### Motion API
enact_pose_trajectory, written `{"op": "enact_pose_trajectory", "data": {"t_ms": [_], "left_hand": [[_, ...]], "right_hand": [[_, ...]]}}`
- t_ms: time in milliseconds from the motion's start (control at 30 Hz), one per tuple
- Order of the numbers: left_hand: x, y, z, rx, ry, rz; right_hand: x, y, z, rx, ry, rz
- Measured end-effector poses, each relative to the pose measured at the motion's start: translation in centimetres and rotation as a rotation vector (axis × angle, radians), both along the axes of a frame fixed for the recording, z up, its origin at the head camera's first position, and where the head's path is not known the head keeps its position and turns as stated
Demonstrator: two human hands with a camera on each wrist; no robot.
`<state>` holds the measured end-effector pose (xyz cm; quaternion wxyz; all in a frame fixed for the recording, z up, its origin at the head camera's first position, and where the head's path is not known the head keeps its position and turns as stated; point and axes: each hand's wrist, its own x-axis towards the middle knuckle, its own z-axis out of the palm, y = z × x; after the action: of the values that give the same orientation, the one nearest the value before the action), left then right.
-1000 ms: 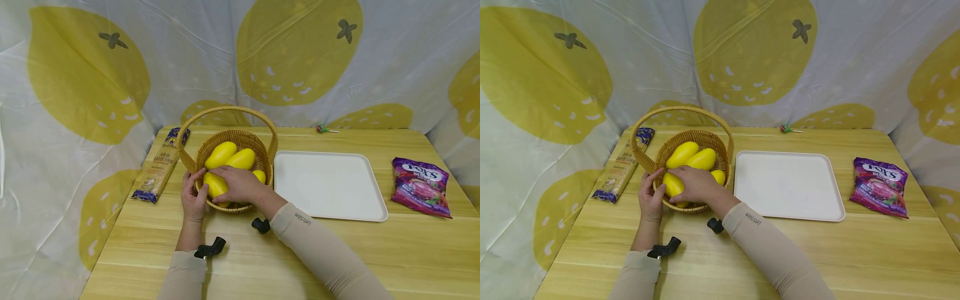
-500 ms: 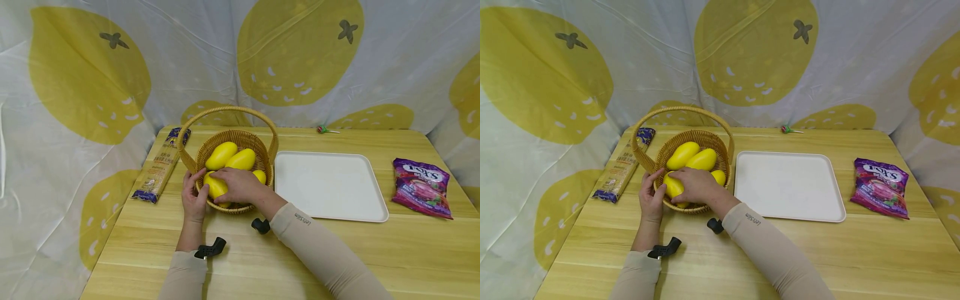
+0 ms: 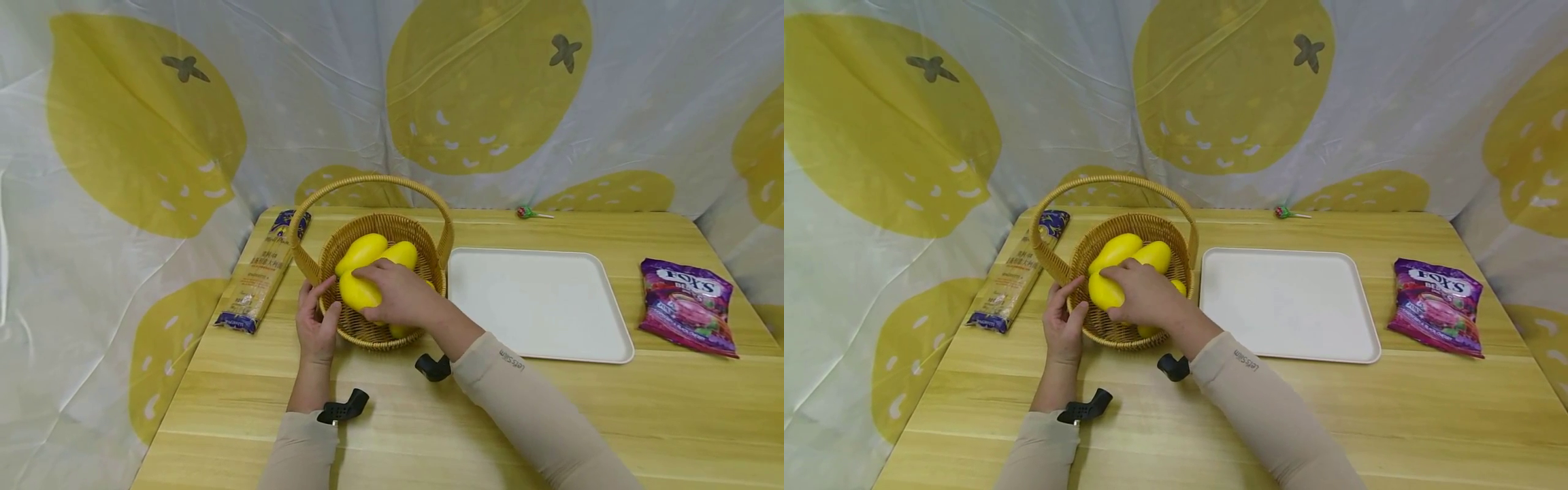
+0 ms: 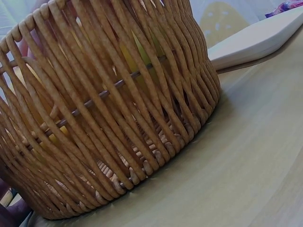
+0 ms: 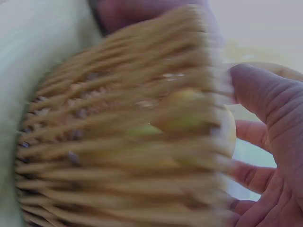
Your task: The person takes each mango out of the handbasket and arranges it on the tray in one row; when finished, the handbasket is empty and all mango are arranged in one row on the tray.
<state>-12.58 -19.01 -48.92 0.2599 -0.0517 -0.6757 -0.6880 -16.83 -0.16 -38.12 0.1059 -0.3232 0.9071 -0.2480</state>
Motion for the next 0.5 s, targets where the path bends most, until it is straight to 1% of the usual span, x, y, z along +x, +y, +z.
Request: {"op": "enact_pose_trajectory", "data": {"t_ms": [67, 233, 367, 500], "left_hand": [[0.0, 0.0, -0.1, -0.009, -0.003, 0.004], [0.0, 0.0, -0.1, 0.009, -0.017, -0.002], [0.0, 0.0, -0.1, 0.029, -0.027, -0.004], [0.1, 0.1, 0.0, 0.040, -0.041, -0.003]], "right_hand": [[0.1, 0.7, 0.7, -0.044, 0.005, -0.018], [0.6, 2.7, 2.2, -0.179, 0.001, -0.091], [1.1, 4.1, 2.8, -0.322, -0.059, -0.134], [1.6, 5.6, 2.5, -0.463, -0.131, -0.134]]}}
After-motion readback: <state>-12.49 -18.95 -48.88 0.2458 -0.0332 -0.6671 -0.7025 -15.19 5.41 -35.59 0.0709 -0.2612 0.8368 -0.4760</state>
